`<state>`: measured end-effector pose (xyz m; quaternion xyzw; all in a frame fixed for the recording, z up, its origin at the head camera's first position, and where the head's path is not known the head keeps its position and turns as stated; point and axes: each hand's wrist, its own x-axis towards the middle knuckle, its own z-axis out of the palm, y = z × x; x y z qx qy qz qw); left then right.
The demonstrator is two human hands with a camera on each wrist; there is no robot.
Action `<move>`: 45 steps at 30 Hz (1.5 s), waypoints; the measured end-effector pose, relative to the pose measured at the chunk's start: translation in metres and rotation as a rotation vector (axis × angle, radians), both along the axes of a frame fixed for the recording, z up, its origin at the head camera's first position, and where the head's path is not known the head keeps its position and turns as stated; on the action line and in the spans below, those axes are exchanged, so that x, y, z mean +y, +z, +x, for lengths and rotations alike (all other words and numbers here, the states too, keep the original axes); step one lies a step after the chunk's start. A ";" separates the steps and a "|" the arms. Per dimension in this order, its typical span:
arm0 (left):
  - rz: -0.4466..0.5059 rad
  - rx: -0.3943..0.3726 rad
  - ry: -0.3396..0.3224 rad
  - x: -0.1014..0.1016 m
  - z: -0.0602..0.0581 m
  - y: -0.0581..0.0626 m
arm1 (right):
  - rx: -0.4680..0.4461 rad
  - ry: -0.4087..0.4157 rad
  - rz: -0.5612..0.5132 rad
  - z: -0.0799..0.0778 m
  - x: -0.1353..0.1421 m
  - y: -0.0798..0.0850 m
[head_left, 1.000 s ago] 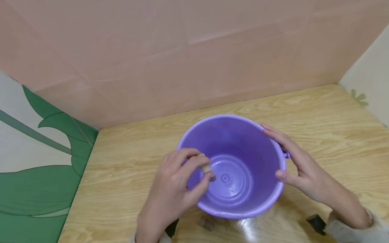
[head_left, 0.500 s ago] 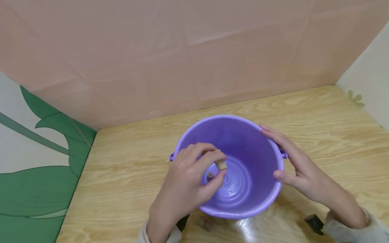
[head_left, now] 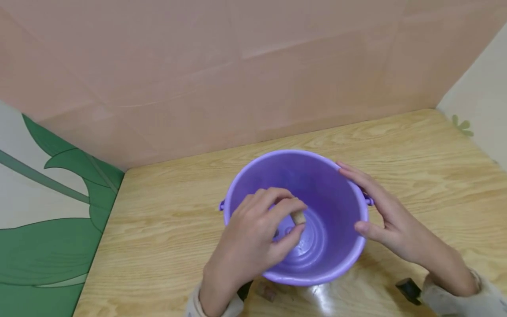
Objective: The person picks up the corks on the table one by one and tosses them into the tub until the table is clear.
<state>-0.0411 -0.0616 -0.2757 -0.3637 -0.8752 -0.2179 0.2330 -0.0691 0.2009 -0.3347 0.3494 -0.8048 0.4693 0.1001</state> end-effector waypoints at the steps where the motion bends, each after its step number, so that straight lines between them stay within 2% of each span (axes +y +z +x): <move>1: -0.008 -0.002 -0.001 0.000 0.000 0.000 | 0.000 -0.002 0.001 0.000 0.000 0.000; 5: -0.026 -0.020 -0.008 0.001 0.000 -0.001 | -0.003 -0.007 0.003 0.001 0.001 -0.001; 11: -0.046 -0.070 0.016 0.002 0.003 -0.001 | -0.005 0.000 -0.004 0.000 0.001 -0.002; 27: -0.060 -0.121 0.014 0.002 0.003 0.000 | -0.012 0.011 -0.016 0.000 0.001 -0.001; 36: -0.064 -0.111 0.021 0.001 0.004 -0.001 | -0.010 0.046 -0.043 -0.001 0.000 -0.001; 45: -0.040 -0.086 0.029 0.000 0.003 -0.002 | -0.017 0.048 -0.035 0.000 0.000 0.000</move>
